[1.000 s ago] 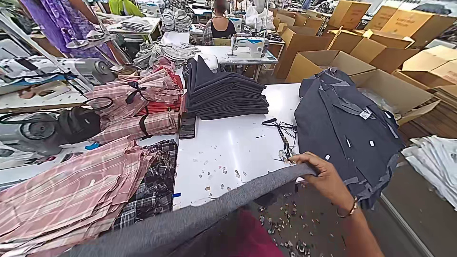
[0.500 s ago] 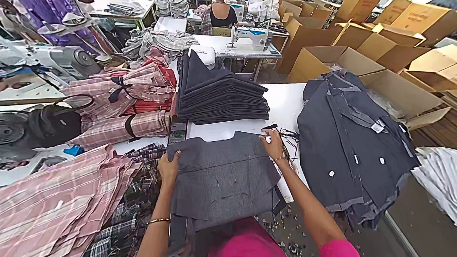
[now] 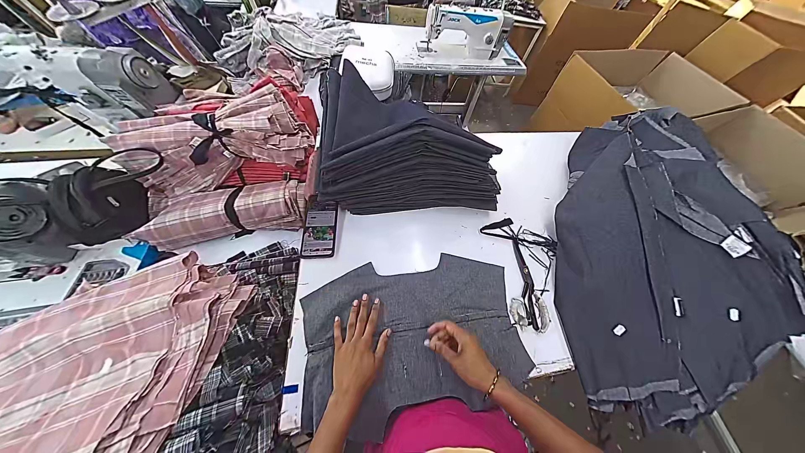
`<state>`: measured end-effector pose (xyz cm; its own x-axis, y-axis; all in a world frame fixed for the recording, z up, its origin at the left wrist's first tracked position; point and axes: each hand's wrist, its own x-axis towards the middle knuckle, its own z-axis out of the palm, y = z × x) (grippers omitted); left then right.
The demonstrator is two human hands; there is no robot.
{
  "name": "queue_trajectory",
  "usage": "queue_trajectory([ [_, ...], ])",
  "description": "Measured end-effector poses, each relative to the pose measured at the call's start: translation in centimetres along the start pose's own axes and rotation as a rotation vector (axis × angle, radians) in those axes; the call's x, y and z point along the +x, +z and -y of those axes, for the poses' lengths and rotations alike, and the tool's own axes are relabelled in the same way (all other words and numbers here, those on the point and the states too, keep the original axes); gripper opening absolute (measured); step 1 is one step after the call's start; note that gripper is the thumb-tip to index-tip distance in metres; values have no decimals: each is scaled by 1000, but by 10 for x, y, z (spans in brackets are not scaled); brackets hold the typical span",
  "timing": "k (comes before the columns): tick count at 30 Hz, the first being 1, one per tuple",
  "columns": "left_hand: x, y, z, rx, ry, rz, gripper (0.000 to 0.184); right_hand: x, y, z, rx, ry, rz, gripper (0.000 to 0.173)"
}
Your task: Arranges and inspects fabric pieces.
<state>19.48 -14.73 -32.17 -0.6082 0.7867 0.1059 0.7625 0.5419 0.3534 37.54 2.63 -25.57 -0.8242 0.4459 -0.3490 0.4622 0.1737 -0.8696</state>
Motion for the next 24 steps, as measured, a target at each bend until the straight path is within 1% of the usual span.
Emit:
queue_trajectory([
  [3,15,-1,2,6,-27,-1,70,23,2,-37,-120,-275,-417,28],
  [4,23,0,3,2,-33,6,70,34,0,-39,-156,-332,-481,27],
  [6,40,0,6,-12,-45,16,70,56,-6,-36,-198,-368,-530,29],
  [8,61,2,9,-45,-34,-9,67,83,-18,-30,-219,-339,-547,31],
  [10,74,2,8,-112,50,-69,58,108,-31,-20,-186,-259,-535,34],
  [11,72,-1,3,-161,115,-62,51,115,-37,-14,-138,-213,-522,35],
  [13,49,-12,-12,-264,257,48,47,110,-42,3,13,-132,-435,36],
  [14,31,-15,-18,-296,319,109,49,97,-42,13,51,-107,-346,36],
  [15,9,-14,-21,-298,369,140,58,77,-38,23,52,-78,-223,34],
  [17,-28,-6,-16,-227,400,169,85,31,-23,35,-40,-12,79,31],
  [19,-44,-4,-10,-135,377,158,100,-6,-2,37,-191,87,339,33],
  [20,-46,-4,-9,-121,358,169,104,-18,9,35,-284,146,414,33],
  [22,-46,-4,-9,-105,338,173,107,-26,22,33,-525,258,459,34],
  [24,-47,-7,-9,-94,334,177,112,-26,28,43,-675,313,447,34],
])
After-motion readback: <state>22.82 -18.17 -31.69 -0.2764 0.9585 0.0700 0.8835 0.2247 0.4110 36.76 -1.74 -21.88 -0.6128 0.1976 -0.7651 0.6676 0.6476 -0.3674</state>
